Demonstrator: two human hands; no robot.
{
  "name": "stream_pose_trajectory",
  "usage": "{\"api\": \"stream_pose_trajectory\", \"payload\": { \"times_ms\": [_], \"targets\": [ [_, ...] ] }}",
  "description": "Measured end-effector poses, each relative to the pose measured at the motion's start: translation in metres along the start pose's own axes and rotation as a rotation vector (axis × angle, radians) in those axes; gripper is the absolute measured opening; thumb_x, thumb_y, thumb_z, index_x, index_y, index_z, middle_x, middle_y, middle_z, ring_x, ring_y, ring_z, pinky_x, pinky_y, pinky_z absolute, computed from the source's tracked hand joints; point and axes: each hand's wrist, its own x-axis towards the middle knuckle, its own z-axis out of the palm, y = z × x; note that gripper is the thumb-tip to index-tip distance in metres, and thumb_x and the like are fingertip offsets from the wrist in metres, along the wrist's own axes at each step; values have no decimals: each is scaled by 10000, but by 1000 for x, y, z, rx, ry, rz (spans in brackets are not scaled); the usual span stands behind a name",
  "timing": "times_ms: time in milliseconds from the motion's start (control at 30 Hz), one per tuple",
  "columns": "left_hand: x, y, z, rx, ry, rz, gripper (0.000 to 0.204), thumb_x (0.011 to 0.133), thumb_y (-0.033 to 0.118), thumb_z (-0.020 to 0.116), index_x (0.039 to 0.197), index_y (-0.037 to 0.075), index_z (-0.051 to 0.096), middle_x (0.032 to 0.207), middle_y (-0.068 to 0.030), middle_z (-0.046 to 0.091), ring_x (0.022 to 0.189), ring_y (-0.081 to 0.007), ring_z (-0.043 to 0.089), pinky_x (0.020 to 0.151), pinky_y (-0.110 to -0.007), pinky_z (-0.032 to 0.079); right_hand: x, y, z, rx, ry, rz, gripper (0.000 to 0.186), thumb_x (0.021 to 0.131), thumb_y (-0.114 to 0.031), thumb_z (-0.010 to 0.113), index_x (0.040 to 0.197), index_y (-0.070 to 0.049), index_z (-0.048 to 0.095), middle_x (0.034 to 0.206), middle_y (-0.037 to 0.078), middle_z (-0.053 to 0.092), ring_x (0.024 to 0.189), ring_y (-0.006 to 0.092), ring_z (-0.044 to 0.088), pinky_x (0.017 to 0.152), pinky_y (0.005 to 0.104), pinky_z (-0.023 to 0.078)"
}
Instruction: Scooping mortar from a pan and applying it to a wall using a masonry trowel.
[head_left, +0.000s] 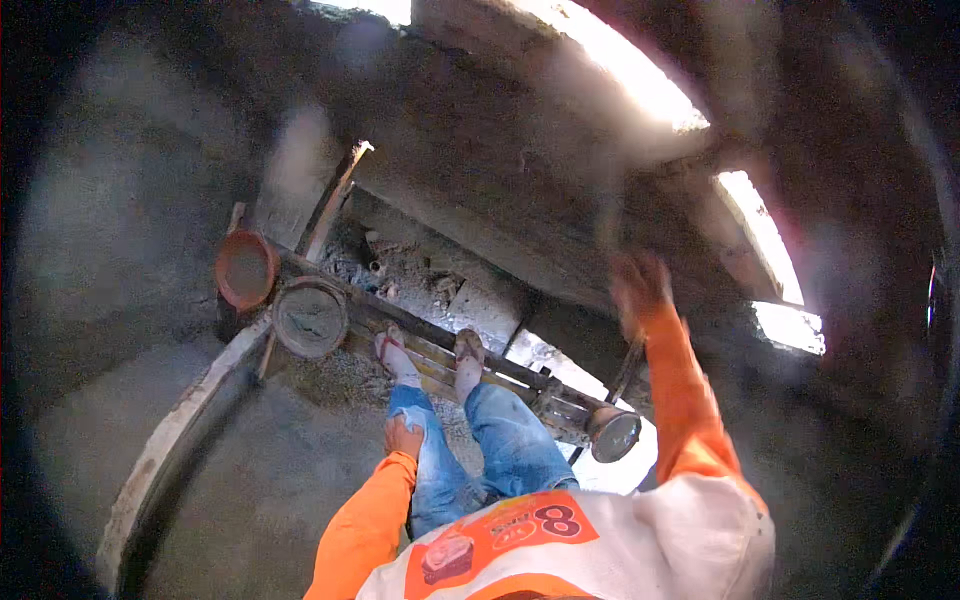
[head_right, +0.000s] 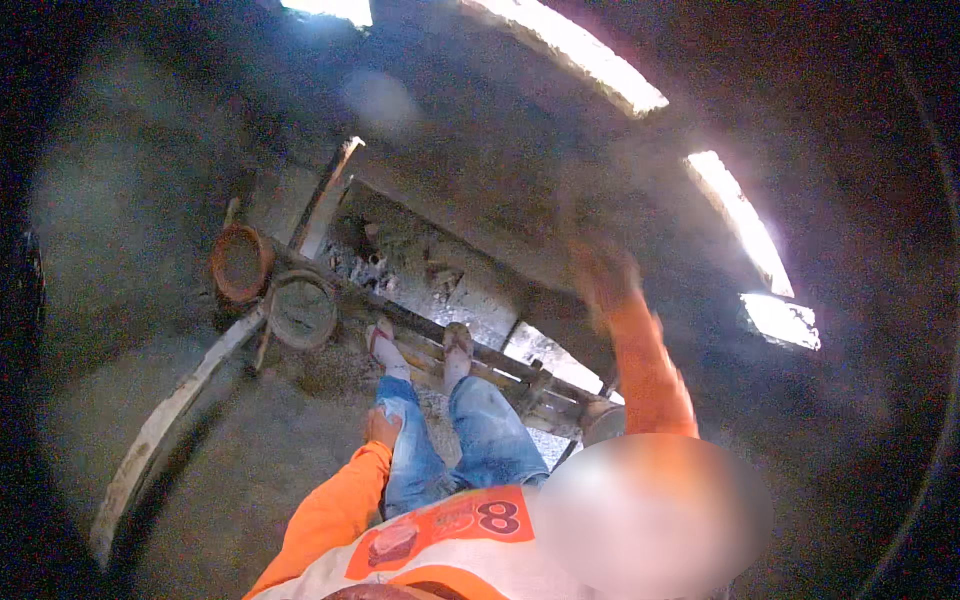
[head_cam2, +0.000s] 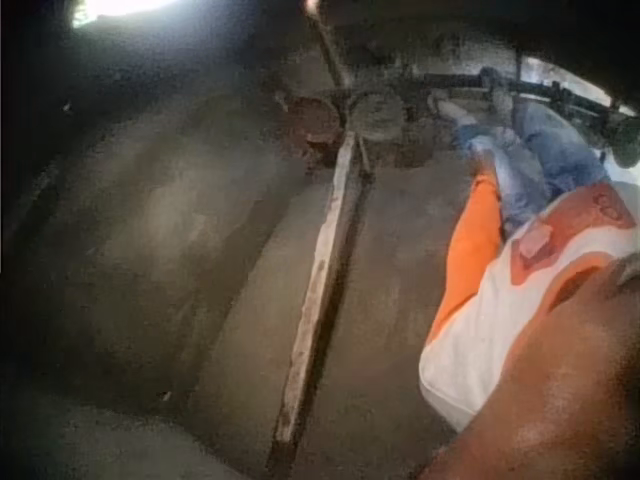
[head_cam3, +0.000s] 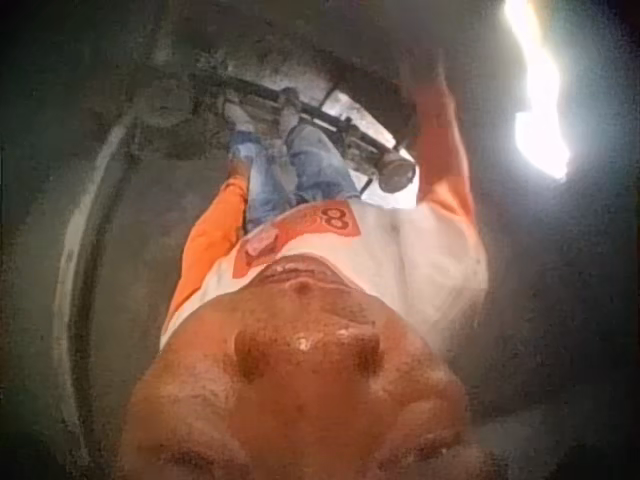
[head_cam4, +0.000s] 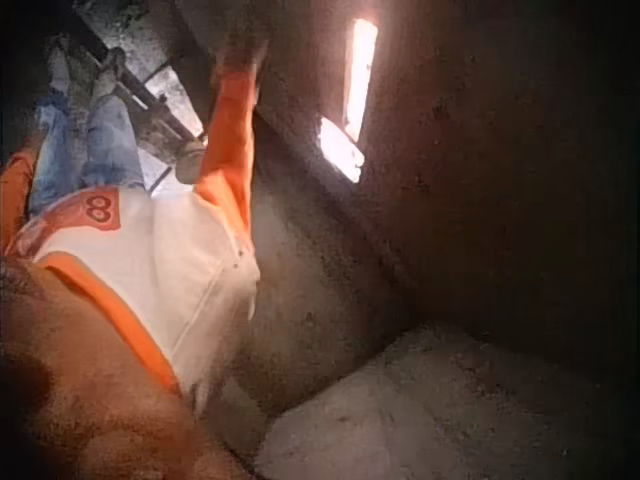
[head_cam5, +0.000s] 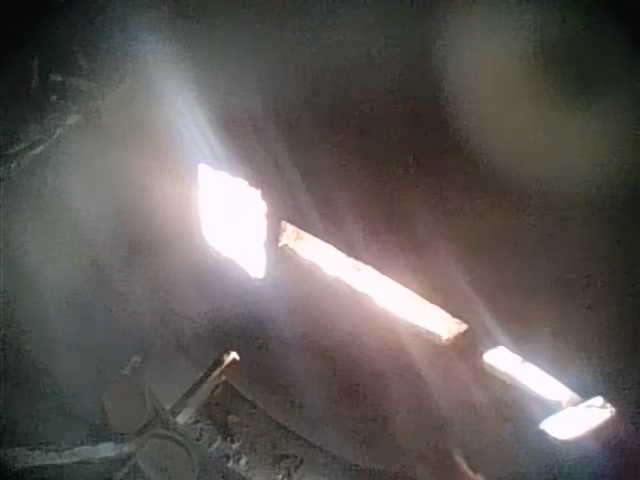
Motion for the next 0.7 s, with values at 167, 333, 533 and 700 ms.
{"api": "stream_pose_trajectory", "payload": {
  "times_ms": [167,333,533,700],
  "targets": [
    [-9,-25,19,-69,34,0,446,728,311,565,1083,48,504,1057,-181,518,1039,-347,469,868,-436,396,-120,17,56,1359,386,450,169,881,-209,497,907,-60,571,659,22,547,508,98,498,437,238,403],
    [1,-11,21,-19,-131,5,433,738,325,565,1074,54,524,1111,-178,509,1047,-346,476,864,-436,402,-73,4,51,928,309,145,202,861,-213,512,888,-17,553,665,24,529,532,96,502,454,237,407],
    [-12,-13,14,-126,-157,-13,418,748,295,569,1082,47,527,1137,-187,504,1069,-348,469,889,-414,391,-43,-17,24,838,184,115,259,788,-176,543,981,-19,473,760,130,559,668,244,558,576,330,447],
    [-17,-19,18,-92,-120,-7,412,753,298,561,1080,49,528,1144,-175,504,1068,-341,471,900,-407,384,-28,-35,-23,528,388,-54,349,761,-153,549,1054,-37,399,767,201,542,695,386,559,642,430,449]
  ]
}}
